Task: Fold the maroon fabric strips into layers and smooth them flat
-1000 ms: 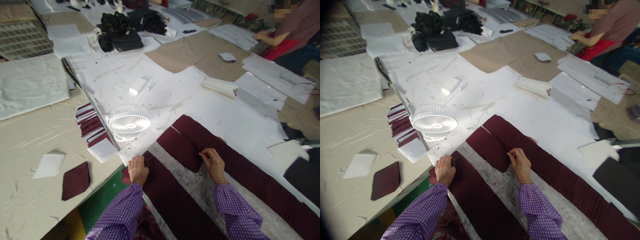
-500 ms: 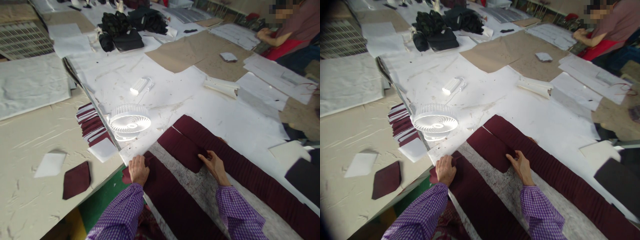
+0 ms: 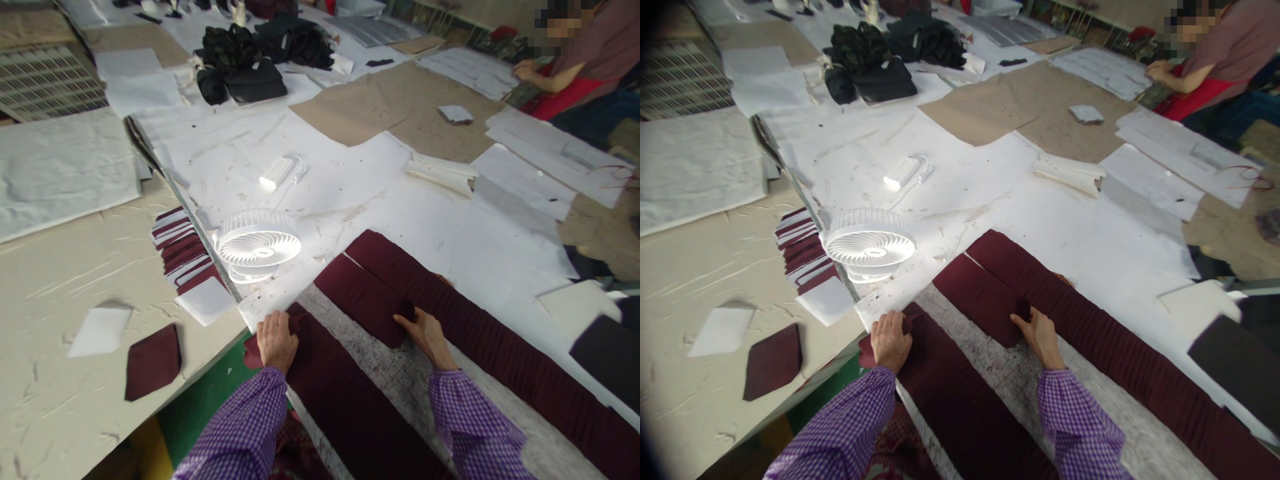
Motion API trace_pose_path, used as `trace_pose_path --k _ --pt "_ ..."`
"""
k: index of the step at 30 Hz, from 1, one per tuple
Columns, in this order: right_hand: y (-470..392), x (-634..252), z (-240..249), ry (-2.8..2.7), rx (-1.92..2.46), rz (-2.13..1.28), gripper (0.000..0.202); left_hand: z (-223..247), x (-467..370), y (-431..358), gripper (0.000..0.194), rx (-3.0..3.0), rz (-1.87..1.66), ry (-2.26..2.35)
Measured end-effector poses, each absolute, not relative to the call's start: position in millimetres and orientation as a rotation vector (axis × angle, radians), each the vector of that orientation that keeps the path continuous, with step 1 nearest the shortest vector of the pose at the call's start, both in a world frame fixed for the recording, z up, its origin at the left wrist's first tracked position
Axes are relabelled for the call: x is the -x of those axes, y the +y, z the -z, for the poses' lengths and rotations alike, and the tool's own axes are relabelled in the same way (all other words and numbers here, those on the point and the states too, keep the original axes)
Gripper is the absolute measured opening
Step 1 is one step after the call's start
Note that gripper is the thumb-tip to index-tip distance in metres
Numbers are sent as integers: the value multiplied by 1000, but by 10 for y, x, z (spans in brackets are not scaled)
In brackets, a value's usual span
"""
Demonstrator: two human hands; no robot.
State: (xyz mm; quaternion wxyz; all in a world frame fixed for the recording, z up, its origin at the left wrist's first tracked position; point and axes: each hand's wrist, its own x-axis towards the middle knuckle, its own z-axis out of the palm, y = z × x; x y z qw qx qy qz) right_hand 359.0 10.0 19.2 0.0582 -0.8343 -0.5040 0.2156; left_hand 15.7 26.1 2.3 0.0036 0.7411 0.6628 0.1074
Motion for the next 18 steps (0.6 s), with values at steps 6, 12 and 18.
trace_pose_path --k 6,12,18 --pt "13 -3399 -375 -1584 2607 -344 54 -32 -165 263 15 -2325 -324 2086" --pt "228 -3120 -448 -1950 2189 -167 43 -35 -168 266 15 -2340 -328 2087" --pt "652 -2620 -65 -2183 1915 -217 61 -8 -162 262 15 -2344 -308 2098"
